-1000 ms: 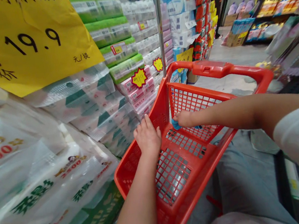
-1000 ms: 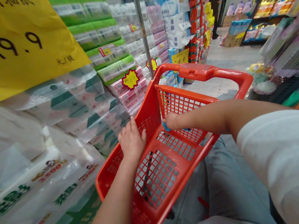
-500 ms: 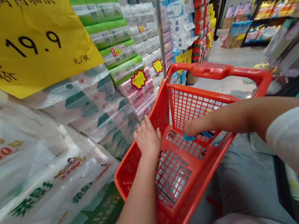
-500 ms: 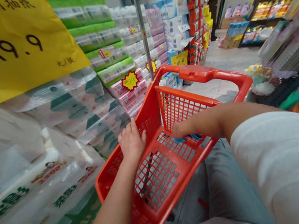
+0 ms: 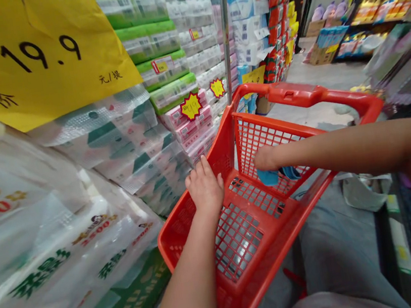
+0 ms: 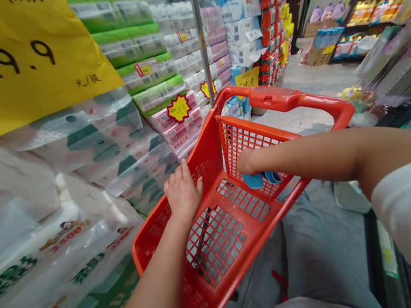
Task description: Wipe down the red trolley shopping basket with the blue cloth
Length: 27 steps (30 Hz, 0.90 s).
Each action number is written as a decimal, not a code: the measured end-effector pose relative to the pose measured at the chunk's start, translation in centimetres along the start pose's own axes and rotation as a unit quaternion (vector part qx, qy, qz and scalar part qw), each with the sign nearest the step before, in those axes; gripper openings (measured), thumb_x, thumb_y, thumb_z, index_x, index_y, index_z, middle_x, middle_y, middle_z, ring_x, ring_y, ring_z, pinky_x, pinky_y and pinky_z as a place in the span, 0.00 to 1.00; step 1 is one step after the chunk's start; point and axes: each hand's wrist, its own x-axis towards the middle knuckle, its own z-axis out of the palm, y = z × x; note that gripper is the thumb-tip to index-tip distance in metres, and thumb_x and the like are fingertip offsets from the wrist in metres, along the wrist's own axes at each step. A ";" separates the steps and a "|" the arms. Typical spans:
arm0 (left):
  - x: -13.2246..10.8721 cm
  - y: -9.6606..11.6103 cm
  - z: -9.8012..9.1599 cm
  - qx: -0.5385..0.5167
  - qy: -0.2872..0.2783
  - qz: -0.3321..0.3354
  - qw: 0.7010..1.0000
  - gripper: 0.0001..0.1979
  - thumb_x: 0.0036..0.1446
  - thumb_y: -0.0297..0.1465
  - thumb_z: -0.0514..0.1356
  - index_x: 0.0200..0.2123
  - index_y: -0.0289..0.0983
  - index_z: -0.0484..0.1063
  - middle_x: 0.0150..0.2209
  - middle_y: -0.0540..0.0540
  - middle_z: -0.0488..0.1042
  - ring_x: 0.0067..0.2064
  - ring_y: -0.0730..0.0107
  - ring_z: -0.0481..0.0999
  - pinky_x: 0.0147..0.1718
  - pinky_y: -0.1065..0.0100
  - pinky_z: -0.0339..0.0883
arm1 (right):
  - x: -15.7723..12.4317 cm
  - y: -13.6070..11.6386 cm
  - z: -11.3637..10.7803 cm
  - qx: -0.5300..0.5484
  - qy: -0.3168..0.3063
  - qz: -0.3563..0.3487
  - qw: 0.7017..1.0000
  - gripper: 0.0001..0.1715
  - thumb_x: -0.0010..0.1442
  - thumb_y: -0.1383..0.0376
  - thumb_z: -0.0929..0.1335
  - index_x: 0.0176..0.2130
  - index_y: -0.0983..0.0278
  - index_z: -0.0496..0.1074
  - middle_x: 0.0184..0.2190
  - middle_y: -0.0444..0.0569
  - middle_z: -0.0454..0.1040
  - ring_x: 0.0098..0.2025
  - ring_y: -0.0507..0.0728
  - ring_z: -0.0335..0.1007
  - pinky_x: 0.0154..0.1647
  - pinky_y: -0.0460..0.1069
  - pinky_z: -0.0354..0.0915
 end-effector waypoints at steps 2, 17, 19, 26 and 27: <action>0.0 0.0 0.0 0.001 0.002 0.000 1.000 0.37 0.63 0.37 0.57 0.70 0.28 0.52 0.61 0.33 0.70 0.55 0.49 0.71 0.55 0.51 0.63 | -1.0 0.9 -0.6 -0.028 0.007 0.051 0.998 0.17 0.68 0.59 0.69 0.51 0.67 0.72 0.51 0.52 0.73 0.51 0.58 0.73 0.51 0.58 0.72; 0.0 0.0 0.0 0.000 0.005 -0.001 1.000 0.37 0.63 0.37 0.56 0.70 0.26 0.52 0.62 0.33 0.69 0.55 0.48 0.71 0.55 0.51 0.64 | -5.3 0.5 -1.9 -0.071 0.046 0.085 0.993 0.12 0.65 0.72 0.64 0.38 0.67 0.79 0.49 0.58 0.75 0.53 0.62 0.68 0.40 0.50 0.65; 0.0 -0.1 -0.1 -0.002 0.002 -0.002 1.000 0.37 0.63 0.37 0.56 0.70 0.26 0.52 0.62 0.33 0.70 0.55 0.48 0.71 0.55 0.51 0.64 | -5.8 -0.2 -1.3 -0.061 -0.002 0.073 0.995 0.08 0.60 0.74 0.69 0.36 0.66 0.79 0.42 0.54 0.78 0.44 0.58 0.71 0.34 0.47 0.63; 0.0 0.0 -0.1 -0.003 0.005 -0.004 1.000 0.36 0.63 0.37 0.56 0.70 0.27 0.53 0.61 0.33 0.69 0.55 0.47 0.70 0.54 0.50 0.64 | -8.4 0.3 -0.5 -0.060 0.081 0.098 0.990 0.12 0.64 0.71 0.65 0.36 0.65 0.79 0.48 0.56 0.76 0.49 0.61 0.68 0.35 0.48 0.62; 0.0 0.0 -0.1 -0.003 0.004 -0.005 1.000 0.36 0.63 0.37 0.56 0.70 0.27 0.53 0.61 0.33 0.70 0.55 0.47 0.70 0.54 0.51 0.64 | -8.6 0.3 -0.1 -0.053 0.080 0.100 0.990 0.10 0.64 0.71 0.66 0.34 0.65 0.78 0.46 0.55 0.77 0.48 0.61 0.69 0.34 0.48 0.61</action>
